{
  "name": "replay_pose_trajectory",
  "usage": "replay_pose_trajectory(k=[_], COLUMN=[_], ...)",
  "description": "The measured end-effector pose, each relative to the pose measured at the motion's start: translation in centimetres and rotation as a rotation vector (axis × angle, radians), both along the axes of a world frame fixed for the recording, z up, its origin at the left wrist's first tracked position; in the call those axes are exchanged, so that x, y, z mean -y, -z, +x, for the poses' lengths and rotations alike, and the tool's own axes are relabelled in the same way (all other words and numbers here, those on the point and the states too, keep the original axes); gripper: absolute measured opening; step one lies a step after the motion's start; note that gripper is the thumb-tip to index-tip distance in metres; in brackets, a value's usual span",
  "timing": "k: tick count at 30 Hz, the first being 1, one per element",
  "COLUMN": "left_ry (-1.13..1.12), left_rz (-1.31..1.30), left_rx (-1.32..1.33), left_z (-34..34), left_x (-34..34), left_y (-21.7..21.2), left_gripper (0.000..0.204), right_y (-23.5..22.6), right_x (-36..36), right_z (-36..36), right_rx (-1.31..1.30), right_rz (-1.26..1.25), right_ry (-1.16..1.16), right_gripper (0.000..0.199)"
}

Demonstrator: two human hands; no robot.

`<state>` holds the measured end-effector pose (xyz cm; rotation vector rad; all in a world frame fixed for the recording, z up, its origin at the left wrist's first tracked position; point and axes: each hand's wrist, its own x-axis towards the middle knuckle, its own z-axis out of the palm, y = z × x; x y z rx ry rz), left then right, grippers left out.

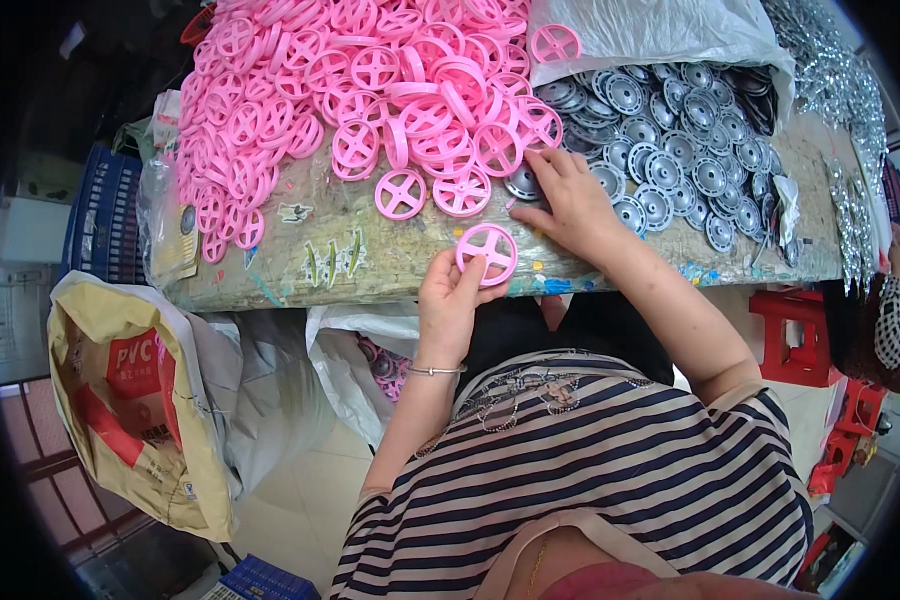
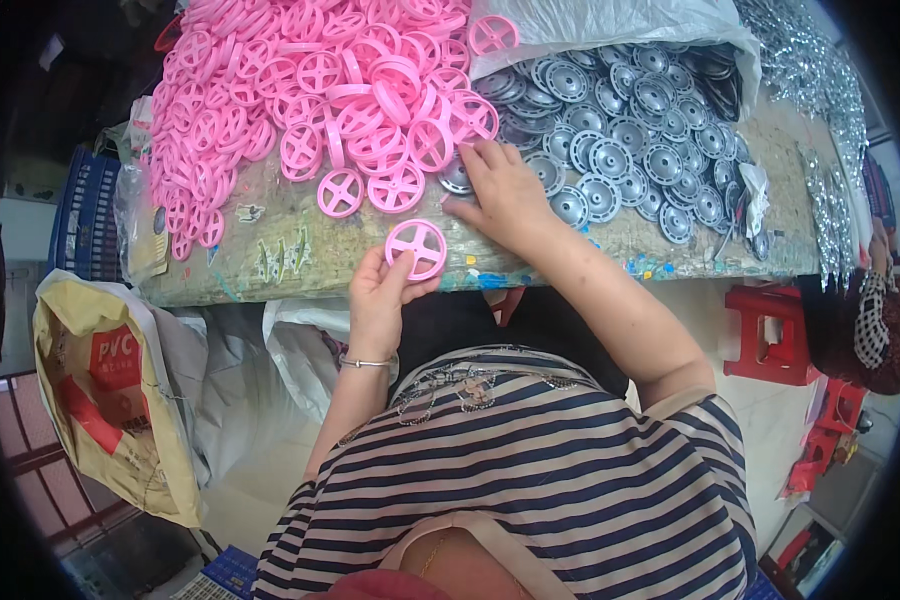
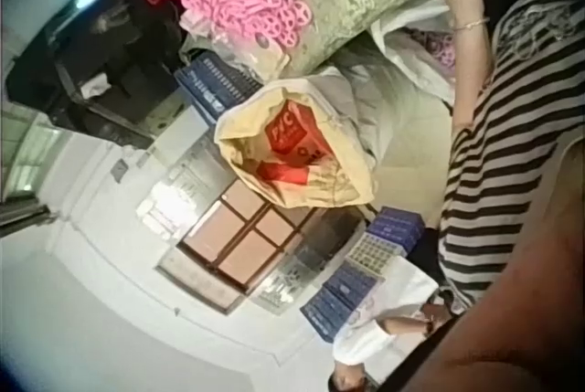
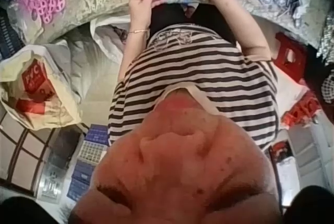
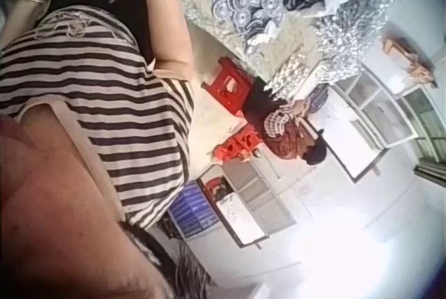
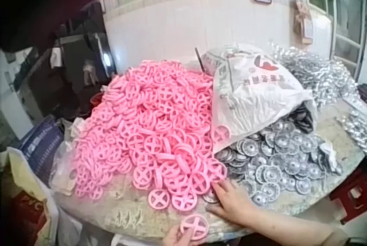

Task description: Assembling small metal gears into pink plastic wheels at a workbench.

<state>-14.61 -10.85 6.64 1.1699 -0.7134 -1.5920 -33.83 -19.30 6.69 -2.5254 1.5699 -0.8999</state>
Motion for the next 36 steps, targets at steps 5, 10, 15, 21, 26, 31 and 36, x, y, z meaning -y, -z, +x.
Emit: replay_pose_trajectory(k=[5, 10, 15, 21, 26, 31, 36], left_ry=[0.031, 0.071, 0.094, 0.065, 0.068, 0.140, 0.167], left_rz=[0.018, 0.026, 0.004, -0.021, -0.074, -0.096, -0.102], left_rx=[-0.032, -0.169, -0.263, -0.430, -0.289, -0.197, -0.148], left_z=[-0.1, 0.5, 0.1, 0.4, 0.0, -0.2, -0.1], left_x=[1.5, 1.9, 1.8, 1.1, 0.8, 0.6, 0.5], left_y=[-0.4, 0.4, 1.0, 1.2, 1.4, 1.4, 1.8], left_gripper=[0.022, 0.026, 0.027, 0.028, 0.029, 0.031, 0.031], right_y=[-0.6, -2.6, -2.6, -1.9, -2.6, -1.9, -2.1], right_x=[2.1, -0.9, -5.3, -6.1, -6.3, -5.1, -4.6], right_z=[-0.3, -0.2, 1.9, 2.2, 2.1, 2.2, 2.3], right_rx=[-0.038, 0.186, 0.116, -0.037, 0.196, 0.628, 0.644], right_rz=[0.076, 0.171, 0.184, 0.123, 0.230, 0.644, 0.967], right_ry=[-0.005, -0.158, -0.317, -0.299, -0.276, -0.108, -0.082], right_gripper=[0.035, 0.026, 0.044, 0.049, 0.050, 0.046, 0.029])
